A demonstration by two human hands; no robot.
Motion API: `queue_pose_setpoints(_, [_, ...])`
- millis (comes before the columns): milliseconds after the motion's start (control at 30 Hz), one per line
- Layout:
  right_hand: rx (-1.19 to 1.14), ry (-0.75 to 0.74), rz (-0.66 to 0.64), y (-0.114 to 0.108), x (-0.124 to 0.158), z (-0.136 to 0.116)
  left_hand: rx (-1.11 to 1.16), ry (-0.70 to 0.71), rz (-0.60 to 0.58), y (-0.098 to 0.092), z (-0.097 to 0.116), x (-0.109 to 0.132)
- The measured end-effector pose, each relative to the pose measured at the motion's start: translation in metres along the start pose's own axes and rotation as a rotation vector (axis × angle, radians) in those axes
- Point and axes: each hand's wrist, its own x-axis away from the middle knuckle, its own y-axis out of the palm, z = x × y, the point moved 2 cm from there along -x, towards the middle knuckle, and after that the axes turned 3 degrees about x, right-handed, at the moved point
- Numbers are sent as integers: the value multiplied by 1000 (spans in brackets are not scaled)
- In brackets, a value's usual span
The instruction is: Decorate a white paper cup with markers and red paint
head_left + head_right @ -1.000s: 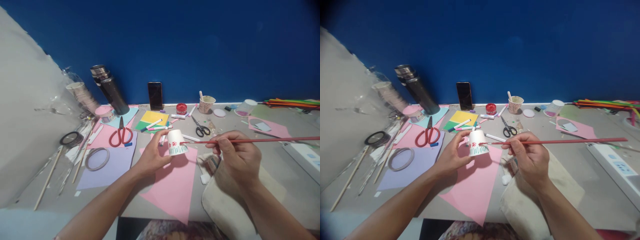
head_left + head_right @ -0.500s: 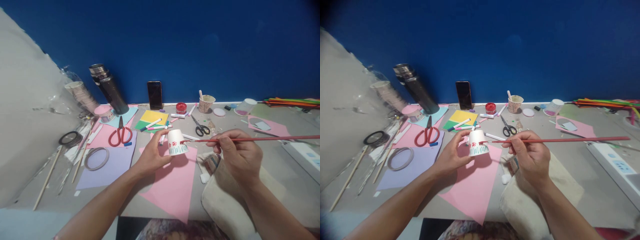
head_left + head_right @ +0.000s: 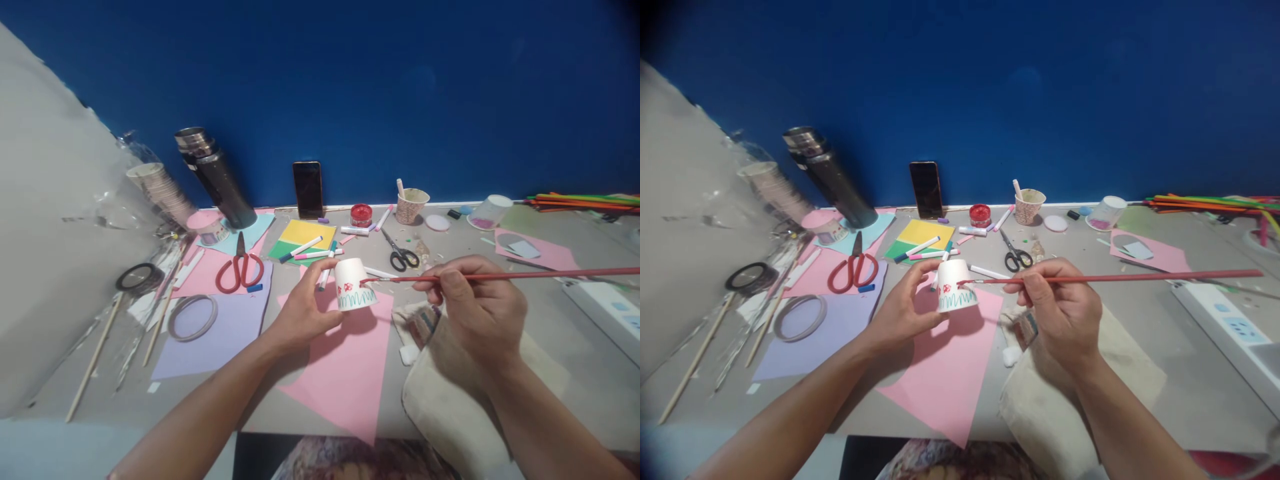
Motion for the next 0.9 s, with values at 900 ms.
queue_pose_setpoints(900, [8, 87, 3, 2, 1, 0, -45, -7, -10, 2, 2, 0])
